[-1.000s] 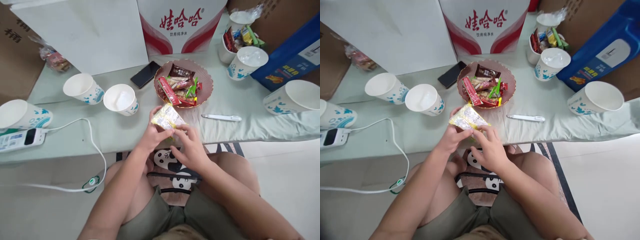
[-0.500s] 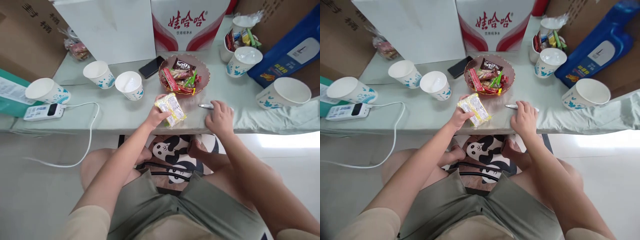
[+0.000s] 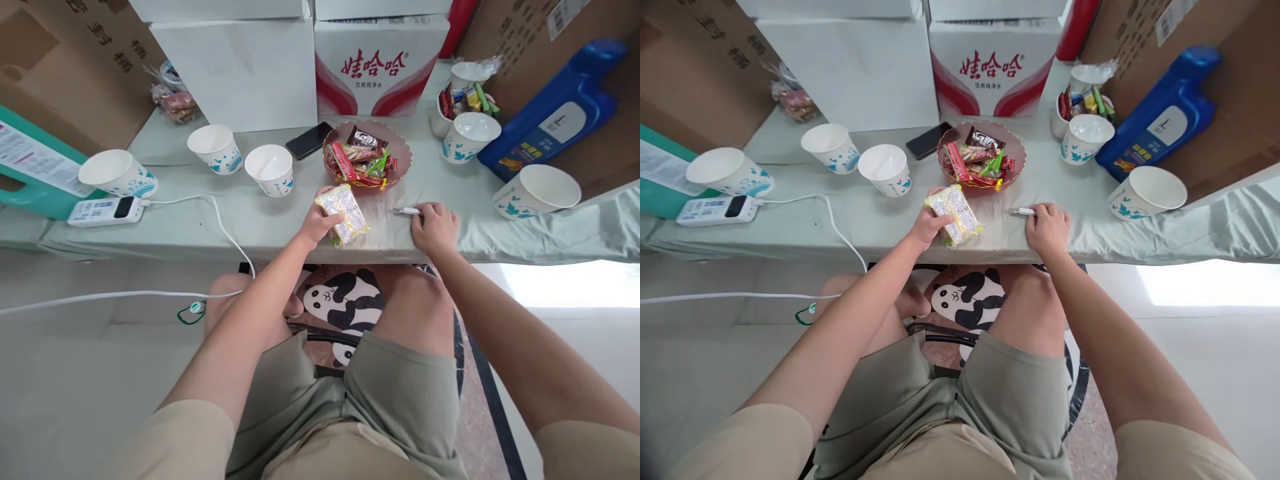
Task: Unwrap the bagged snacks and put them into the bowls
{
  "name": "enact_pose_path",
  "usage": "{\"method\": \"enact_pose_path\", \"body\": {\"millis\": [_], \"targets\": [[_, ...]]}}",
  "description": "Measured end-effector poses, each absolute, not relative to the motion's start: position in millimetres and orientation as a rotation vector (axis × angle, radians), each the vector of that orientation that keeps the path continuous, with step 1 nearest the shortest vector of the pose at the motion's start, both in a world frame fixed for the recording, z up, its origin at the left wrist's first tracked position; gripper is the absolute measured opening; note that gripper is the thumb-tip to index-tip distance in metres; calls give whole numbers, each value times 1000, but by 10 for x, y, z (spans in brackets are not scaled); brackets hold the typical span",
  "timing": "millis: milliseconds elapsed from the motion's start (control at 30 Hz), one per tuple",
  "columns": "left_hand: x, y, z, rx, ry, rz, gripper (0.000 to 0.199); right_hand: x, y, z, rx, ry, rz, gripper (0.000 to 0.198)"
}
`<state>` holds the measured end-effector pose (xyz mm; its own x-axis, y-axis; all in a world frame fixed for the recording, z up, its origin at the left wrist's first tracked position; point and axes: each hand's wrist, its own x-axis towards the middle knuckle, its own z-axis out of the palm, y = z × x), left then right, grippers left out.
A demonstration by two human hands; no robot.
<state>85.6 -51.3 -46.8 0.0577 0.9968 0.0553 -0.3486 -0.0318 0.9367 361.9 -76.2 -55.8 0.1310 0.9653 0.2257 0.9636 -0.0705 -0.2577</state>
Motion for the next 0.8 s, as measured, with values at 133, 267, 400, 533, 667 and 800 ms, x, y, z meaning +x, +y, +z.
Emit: {"method": "enact_pose_path", "body": {"millis": [133, 267, 400, 533, 667, 800], "targets": [[855, -478, -527, 1099, 941, 1259, 76, 3623, -770, -584, -2064, -1845, -11, 37], [871, -468, -567, 1221, 983, 1208, 72, 3618, -773, -610, -2038, -1818, -31, 34], [871, -452, -625, 1278, 987, 1190, 73, 3615, -776, -630, -2010, -1803, -51, 32], [834, -438, -693, 1343, 955, 1189, 74, 3615, -776, -650, -1997, -1800, -86, 31], [808, -450, -726, 1427, 965, 1200, 71, 3607, -784, -660, -1999, -1772, -118, 30], [818, -470, -738, 1444, 959, 1206, 70, 3602, -794, -646, -2020, -1767, -120, 32]]}}
